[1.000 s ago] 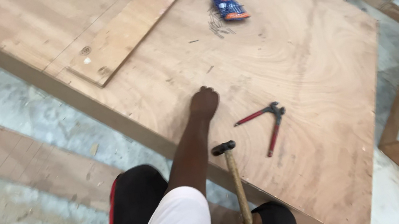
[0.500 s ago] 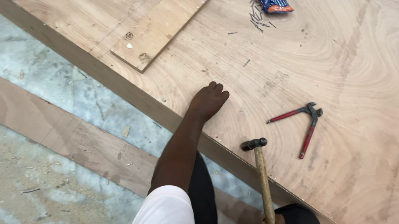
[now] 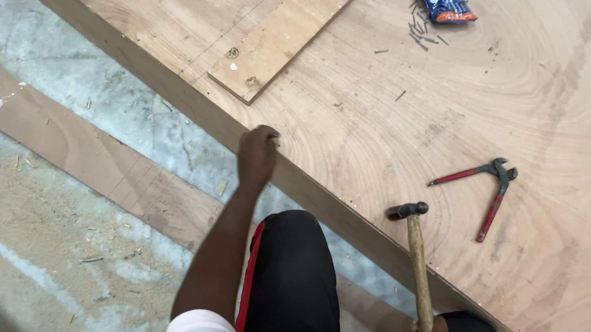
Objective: The person kneels on the floor and uses a hammer to drive nails into the edge of a large plywood board. They repeatedly pick up nails and strike them into the wood along the board's perimeter.
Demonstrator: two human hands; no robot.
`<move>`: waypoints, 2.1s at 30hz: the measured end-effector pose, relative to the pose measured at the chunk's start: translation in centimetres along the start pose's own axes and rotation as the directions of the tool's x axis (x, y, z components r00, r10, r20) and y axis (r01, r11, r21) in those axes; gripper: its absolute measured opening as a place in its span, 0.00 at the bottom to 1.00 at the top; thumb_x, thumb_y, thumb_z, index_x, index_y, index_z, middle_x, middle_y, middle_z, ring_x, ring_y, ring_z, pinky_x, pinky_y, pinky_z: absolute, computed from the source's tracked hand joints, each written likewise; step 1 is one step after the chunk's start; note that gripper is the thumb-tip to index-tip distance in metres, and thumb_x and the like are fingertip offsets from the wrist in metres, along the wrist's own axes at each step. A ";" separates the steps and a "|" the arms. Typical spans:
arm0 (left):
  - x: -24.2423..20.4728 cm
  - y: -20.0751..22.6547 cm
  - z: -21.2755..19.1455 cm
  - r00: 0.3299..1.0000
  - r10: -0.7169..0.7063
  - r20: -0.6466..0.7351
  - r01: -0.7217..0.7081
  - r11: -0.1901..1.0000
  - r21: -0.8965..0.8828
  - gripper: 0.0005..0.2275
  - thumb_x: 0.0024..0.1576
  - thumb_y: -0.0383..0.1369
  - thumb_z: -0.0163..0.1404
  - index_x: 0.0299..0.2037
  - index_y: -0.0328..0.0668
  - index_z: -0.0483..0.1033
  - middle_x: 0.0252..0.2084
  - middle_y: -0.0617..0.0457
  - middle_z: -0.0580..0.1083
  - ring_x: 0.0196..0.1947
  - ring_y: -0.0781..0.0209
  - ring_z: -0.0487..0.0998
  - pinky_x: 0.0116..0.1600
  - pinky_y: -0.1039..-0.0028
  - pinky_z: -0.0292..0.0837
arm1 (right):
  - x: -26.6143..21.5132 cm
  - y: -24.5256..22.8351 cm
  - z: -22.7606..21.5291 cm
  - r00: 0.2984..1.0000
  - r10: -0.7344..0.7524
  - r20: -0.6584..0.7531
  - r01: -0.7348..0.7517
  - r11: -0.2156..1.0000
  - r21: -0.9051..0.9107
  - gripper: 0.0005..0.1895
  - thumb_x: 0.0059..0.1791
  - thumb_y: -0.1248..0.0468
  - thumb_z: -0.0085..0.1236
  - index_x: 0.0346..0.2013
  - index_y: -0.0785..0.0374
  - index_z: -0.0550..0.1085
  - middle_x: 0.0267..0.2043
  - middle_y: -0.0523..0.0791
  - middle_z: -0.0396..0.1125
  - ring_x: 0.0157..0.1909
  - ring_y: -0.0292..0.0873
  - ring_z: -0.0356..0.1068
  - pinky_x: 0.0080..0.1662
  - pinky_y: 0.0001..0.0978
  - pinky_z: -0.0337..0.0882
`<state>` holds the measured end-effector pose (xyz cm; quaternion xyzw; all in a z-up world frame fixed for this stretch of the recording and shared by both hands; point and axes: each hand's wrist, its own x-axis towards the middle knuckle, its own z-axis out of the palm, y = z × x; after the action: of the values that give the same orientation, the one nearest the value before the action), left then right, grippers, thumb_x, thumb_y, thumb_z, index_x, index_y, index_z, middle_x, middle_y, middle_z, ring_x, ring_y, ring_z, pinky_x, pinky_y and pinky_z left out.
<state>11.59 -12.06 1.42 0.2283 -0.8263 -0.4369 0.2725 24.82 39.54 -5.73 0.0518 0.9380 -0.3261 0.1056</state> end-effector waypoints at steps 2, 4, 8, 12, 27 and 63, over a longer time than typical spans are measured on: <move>0.5 -1.1 -1.9 1.000 -0.017 -0.025 0.016 1.000 -0.025 0.03 0.56 0.25 0.54 0.38 0.38 0.80 0.35 0.45 0.79 0.39 0.47 0.79 0.48 0.59 0.74 | -0.3 -1.7 -0.6 0.998 0.054 0.038 -0.054 0.998 0.016 0.12 0.49 0.61 0.59 0.44 0.62 0.71 0.20 0.53 0.69 0.23 0.50 0.73 0.31 0.42 0.72; 0.6 -1.2 -2.7 0.998 -0.051 -0.035 0.050 0.998 -0.032 0.03 0.56 0.26 0.56 0.39 0.38 0.80 0.35 0.45 0.79 0.39 0.47 0.79 0.47 0.60 0.74 | -0.9 -3.9 -1.8 0.964 0.220 0.150 -0.224 0.975 0.006 0.13 0.51 0.60 0.57 0.46 0.63 0.71 0.17 0.54 0.67 0.18 0.51 0.71 0.28 0.43 0.70; 0.5 -0.6 -3.4 0.999 0.036 -0.031 -0.036 0.999 0.006 0.04 0.55 0.26 0.57 0.38 0.37 0.80 0.35 0.46 0.79 0.42 0.47 0.76 0.48 0.60 0.72 | -1.3 -9.4 -3.9 0.938 0.251 0.238 -0.262 0.965 0.016 0.15 0.52 0.58 0.55 0.50 0.61 0.68 0.16 0.52 0.66 0.15 0.47 0.67 0.23 0.41 0.67; 0.4 0.1 -2.5 0.981 0.162 0.106 -0.164 0.986 0.010 0.03 0.55 0.26 0.58 0.37 0.37 0.79 0.35 0.47 0.78 0.46 0.47 0.75 0.49 0.61 0.71 | -1.4 -13.8 -5.6 0.918 0.245 0.311 -0.270 0.962 0.040 0.14 0.54 0.57 0.52 0.47 0.64 0.66 0.17 0.51 0.64 0.16 0.45 0.65 0.22 0.40 0.66; 1.5 1.4 -1.9 0.959 -0.025 0.281 -0.014 0.991 0.136 0.05 0.56 0.31 0.57 0.40 0.45 0.82 0.39 0.46 0.75 0.43 0.51 0.77 0.47 0.61 0.72 | -0.4 -17.4 -5.6 0.939 0.181 0.293 -0.184 0.983 -0.015 0.17 0.54 0.58 0.49 0.51 0.66 0.64 0.21 0.52 0.67 0.18 0.45 0.69 0.24 0.39 0.69; 0.9 1.4 -2.3 0.969 0.088 0.232 -0.127 0.979 0.158 0.04 0.58 0.29 0.54 0.39 0.50 0.81 0.34 0.54 0.76 0.44 0.55 0.77 0.46 0.62 0.73 | -1.0 -17.7 -4.6 0.938 0.182 0.294 -0.206 0.977 0.053 0.11 0.55 0.61 0.48 0.43 0.66 0.63 0.19 0.50 0.64 0.16 0.43 0.63 0.21 0.39 0.64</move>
<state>12.23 -13.22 3.88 0.1548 -0.8975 -0.3716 0.1803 22.05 28.49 8.66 0.1003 0.8886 -0.3569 0.2702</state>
